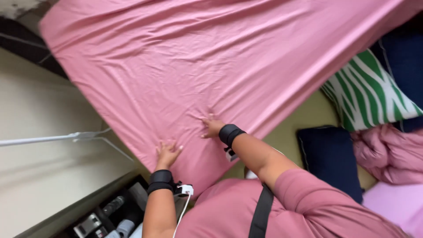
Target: The person spreads and smooths a pink bedsheet over a mattress, tucking the edges under the mattress on all sides. They adjust the sheet to ensure it is flat and properly aligned.
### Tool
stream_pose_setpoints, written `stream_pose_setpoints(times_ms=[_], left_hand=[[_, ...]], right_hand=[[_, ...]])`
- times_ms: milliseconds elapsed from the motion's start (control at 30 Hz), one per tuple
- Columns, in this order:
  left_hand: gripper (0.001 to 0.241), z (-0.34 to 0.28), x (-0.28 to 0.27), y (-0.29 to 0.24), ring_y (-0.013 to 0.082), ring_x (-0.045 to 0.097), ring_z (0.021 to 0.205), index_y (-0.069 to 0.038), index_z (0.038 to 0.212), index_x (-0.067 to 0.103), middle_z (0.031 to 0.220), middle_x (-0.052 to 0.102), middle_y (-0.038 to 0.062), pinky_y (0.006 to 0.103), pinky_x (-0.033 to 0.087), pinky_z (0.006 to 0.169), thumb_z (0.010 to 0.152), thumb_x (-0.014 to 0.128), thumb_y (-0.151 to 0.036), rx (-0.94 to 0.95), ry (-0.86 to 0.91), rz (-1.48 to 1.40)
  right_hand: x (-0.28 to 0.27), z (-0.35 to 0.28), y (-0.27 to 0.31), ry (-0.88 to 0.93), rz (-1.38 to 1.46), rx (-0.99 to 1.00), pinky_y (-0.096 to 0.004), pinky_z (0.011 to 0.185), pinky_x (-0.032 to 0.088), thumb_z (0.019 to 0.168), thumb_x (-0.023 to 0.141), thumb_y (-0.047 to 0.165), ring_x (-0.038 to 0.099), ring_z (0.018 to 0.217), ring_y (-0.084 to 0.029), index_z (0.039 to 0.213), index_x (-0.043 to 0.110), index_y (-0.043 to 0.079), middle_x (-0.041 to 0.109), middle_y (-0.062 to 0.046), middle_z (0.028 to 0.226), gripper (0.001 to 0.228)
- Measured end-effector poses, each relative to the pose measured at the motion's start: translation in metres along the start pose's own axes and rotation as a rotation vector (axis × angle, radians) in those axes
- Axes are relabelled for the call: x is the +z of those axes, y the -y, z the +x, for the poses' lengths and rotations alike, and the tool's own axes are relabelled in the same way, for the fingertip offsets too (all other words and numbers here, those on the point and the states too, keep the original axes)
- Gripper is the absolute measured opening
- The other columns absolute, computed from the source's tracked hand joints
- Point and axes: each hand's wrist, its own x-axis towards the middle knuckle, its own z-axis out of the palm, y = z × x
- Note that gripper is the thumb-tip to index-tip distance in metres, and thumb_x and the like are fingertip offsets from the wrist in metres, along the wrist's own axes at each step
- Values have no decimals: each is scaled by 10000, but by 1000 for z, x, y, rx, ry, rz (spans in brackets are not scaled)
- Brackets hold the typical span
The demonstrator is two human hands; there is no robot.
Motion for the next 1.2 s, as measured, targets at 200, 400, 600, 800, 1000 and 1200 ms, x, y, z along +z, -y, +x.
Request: stream_pose_setpoints(times_ms=[200,400,600,800,1000,1200], left_hand=[[912,-22,27,-61,400,39,1607,-198,1546,493,1621,307,287,586,-31,1269,833,615,-753,-133,-44,-11],[935,-36,26,-158,371,-62,1598,-273,1558,447,1674,160,250,566,-31,1249,781,634,-758,-366,159,-84],[1012,-6,60,-154,413,-56,1581,-217,1592,364,1676,316,106,521,-11,1278,777,673,-731,-293,283,-129],[996,-29,30,-180,364,-94,1606,-187,1602,371,1650,363,125,511,-12,1273,792,695,-668,-320,297,-268],[913,16,65,-127,342,386,1462,-81,1510,490,1531,541,151,428,303,1200,815,771,-601,-266,259,-225],[680,45,21,-213,322,648,1207,-62,1384,667,1289,689,237,411,494,1026,875,767,-502,-184,-66,-209]], right_hand=[[-3,-84,-115,-89,295,-243,-407,1194,310,864,771,477,351,1465,-396,1531,412,50,302,-283,1600,870],[-150,-190,-169,-460,402,13,-391,914,578,916,739,391,687,1100,-260,1454,567,121,715,-175,1236,626],[-209,-271,-222,-832,494,-53,-349,870,587,953,728,313,715,1018,-212,1367,625,51,693,-156,1283,502],[-209,-323,-217,-1019,396,-63,-313,824,588,959,722,244,730,940,-183,1319,671,21,755,-152,1115,427],[-227,-419,-227,-1114,457,105,-292,762,562,991,708,202,677,845,-177,1329,695,38,745,-118,1015,376],[-239,-472,-336,-1326,483,75,-247,827,561,1017,687,124,704,941,-124,1316,684,26,751,-89,1111,314]])
